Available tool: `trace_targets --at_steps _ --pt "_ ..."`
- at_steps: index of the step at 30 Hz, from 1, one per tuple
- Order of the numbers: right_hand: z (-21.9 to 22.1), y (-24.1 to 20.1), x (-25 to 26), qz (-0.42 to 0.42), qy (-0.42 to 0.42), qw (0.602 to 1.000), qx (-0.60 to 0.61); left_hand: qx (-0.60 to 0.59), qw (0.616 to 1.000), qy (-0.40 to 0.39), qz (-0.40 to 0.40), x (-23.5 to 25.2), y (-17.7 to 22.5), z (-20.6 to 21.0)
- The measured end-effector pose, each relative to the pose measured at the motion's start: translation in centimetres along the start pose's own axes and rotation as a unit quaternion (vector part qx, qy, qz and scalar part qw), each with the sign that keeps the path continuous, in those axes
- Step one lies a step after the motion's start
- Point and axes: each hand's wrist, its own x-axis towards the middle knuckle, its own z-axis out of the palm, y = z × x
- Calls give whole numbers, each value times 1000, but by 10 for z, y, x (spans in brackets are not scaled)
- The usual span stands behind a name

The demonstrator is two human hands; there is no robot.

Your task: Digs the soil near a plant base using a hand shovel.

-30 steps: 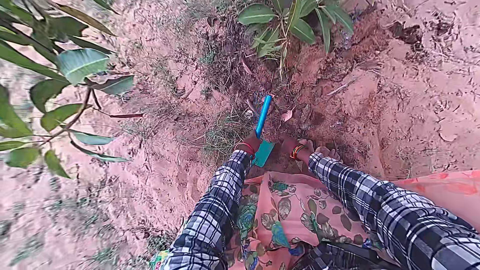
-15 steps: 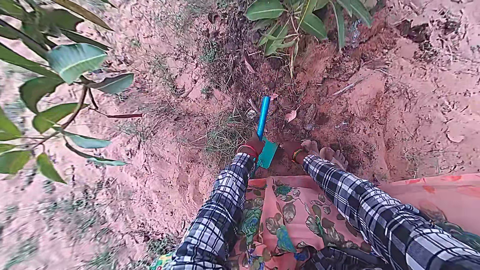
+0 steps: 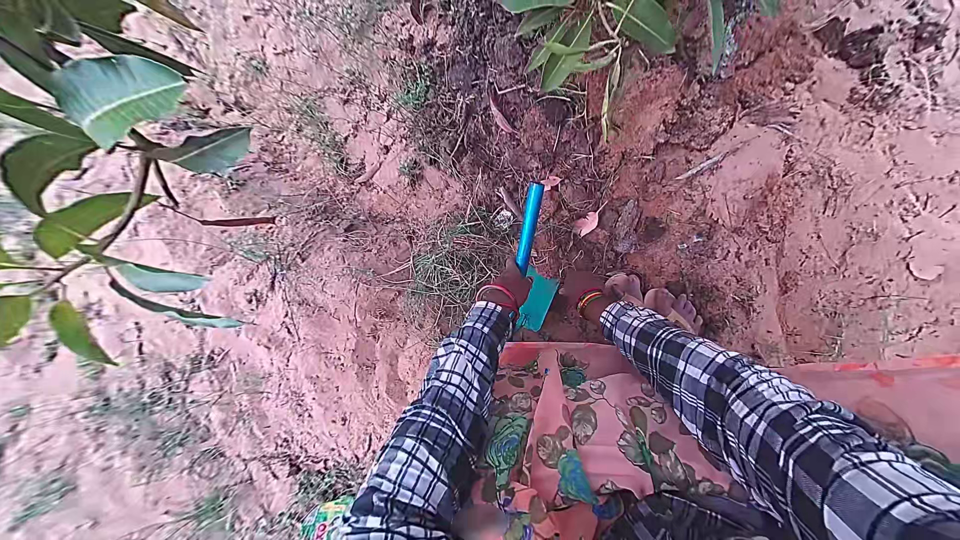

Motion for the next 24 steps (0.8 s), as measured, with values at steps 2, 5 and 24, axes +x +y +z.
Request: trace_targets --at_steps 2,5,24 --pt "-1 -7 0 17 -35 998 -50 1 1000 1 -3 0 1 1" --pt "-2 -5 4 51 -64 995 -55 2 1000 5 0 2 0 3" --pt "-1 40 -11 -33 76 984 160 16 1000 4 2 -8 6 1"
